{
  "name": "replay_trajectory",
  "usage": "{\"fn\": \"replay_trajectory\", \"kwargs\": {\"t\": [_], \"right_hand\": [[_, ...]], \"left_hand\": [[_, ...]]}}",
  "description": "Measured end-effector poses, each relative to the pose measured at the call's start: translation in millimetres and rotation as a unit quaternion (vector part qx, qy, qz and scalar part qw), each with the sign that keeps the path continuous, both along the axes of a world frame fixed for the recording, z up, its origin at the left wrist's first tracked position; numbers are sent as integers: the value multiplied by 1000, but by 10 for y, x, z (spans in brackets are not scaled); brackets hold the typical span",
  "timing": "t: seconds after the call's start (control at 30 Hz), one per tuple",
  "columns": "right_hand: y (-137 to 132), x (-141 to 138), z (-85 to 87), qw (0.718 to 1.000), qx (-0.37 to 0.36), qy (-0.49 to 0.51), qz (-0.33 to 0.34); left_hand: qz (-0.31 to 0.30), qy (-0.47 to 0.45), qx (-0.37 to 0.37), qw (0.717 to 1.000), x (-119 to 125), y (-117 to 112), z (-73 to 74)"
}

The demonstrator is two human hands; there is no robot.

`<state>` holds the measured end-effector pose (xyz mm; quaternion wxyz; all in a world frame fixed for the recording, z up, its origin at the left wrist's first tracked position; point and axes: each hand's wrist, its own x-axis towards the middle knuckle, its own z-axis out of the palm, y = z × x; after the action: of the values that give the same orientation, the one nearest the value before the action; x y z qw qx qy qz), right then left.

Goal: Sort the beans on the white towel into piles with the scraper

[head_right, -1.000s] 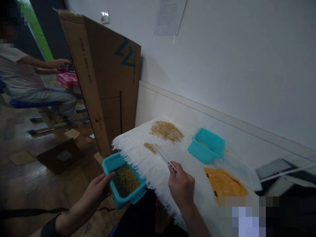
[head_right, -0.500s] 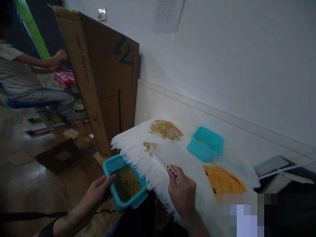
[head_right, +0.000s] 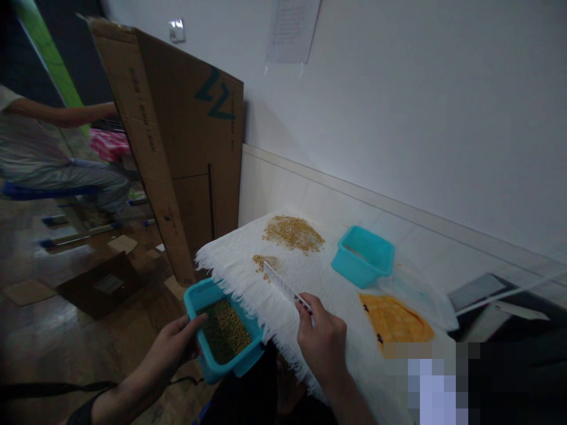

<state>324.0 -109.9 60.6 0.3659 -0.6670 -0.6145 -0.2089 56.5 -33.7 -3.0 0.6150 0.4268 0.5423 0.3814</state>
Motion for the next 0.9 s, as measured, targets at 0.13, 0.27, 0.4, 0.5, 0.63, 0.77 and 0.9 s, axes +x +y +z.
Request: {"fn": "replay_trajectory", "kwargs": {"t": [0.13, 0.27, 0.4, 0.5, 0.63, 0.77, 0.9], "right_hand": [[1, -13, 6, 1000, 1, 1, 7], [-1, -21, 7, 1000, -6, 10, 1], [-3, -40, 4, 1000, -10, 21, 15], [2, -64, 1, 999, -14, 31, 31], [26, -95, 5, 999, -14, 34, 34], [43, -125, 26, 998, -13, 28, 52], [24, -181, 50, 998, -9, 18, 62]], "left_hand": [[2, 3, -20, 1000, -4, 18, -64], [1, -6, -18, 1000, -2, -11, -8], [8, -12, -11, 1000, 10, -23, 59], [11, -14, -7, 1000, 19, -12, 61], [11, -13, -6, 1000, 19, -7, 36], [10, -14, -7, 1000, 12, -12, 24], [8, -18, -4, 1000, 13, -14, 43]]}}
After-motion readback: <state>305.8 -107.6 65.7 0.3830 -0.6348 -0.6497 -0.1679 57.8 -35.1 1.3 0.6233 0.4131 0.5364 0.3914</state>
